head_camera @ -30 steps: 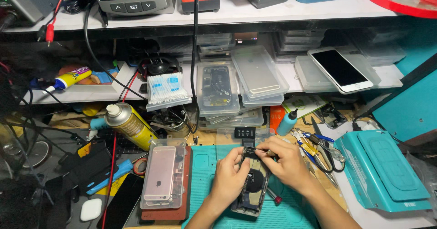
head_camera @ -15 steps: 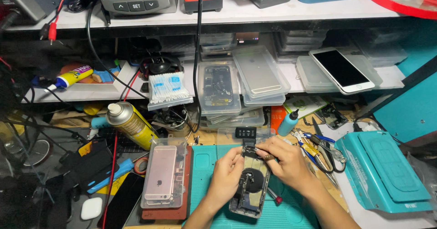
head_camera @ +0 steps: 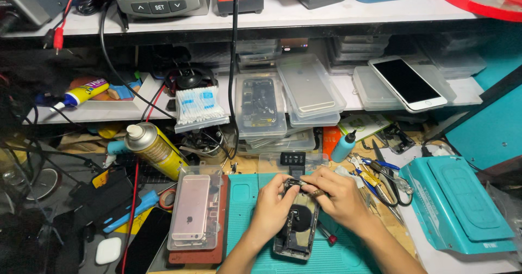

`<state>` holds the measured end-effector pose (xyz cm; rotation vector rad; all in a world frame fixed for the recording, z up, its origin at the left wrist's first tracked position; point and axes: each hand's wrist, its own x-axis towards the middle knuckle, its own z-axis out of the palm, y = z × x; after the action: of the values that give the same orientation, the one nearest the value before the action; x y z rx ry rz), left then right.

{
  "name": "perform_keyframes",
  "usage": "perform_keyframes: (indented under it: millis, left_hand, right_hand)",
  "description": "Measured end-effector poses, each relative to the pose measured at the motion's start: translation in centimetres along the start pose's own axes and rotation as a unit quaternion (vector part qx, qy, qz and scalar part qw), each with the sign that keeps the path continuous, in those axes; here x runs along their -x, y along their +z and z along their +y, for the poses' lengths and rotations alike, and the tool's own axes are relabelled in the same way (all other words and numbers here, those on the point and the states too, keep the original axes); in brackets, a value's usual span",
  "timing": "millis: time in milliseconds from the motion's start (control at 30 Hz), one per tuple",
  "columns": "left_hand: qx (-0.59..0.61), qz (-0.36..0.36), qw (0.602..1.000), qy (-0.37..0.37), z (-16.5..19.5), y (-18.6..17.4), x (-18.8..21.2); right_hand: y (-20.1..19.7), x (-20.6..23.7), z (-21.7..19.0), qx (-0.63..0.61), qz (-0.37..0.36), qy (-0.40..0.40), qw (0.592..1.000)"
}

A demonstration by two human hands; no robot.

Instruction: The person disassembles a smartphone at a repair bench, prying the back cover off the phone body and using a screwdriver and tweezers to remove internal components, placing small parts and screws on the work mat as they work through the phone.

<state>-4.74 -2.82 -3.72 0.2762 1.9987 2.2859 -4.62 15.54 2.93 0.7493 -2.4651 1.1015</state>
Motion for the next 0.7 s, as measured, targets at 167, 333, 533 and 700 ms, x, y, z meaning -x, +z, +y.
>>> perform_keyframes:
  millis: [167,333,533,700]
  left_hand:
    - [0.076,0.044,0.996,-0.012,-0.8,-0.4,-0.8]
    - [0.103,0.029,0.994,-0.004,-0.4,0.2,-1.0]
    - [0.015,0.035,0.999,-0.010,1.4,0.9,-0.4]
    - [-0.118,0.089,0.989,0.016,2.7,1.3,-0.6]
  right_hand:
    - [0.6,1.1,2.1,-0.125,-0.003,0.217,0.968]
    - [1.6,1.7,4.3,-0.242,0.024,0.275,0.930]
    - [2.1,2.0,4.4,-0.229,0.045,0.263,0.936]
    - [2.2,1.8,3.8,-0.164,0.054,0.265,0.949]
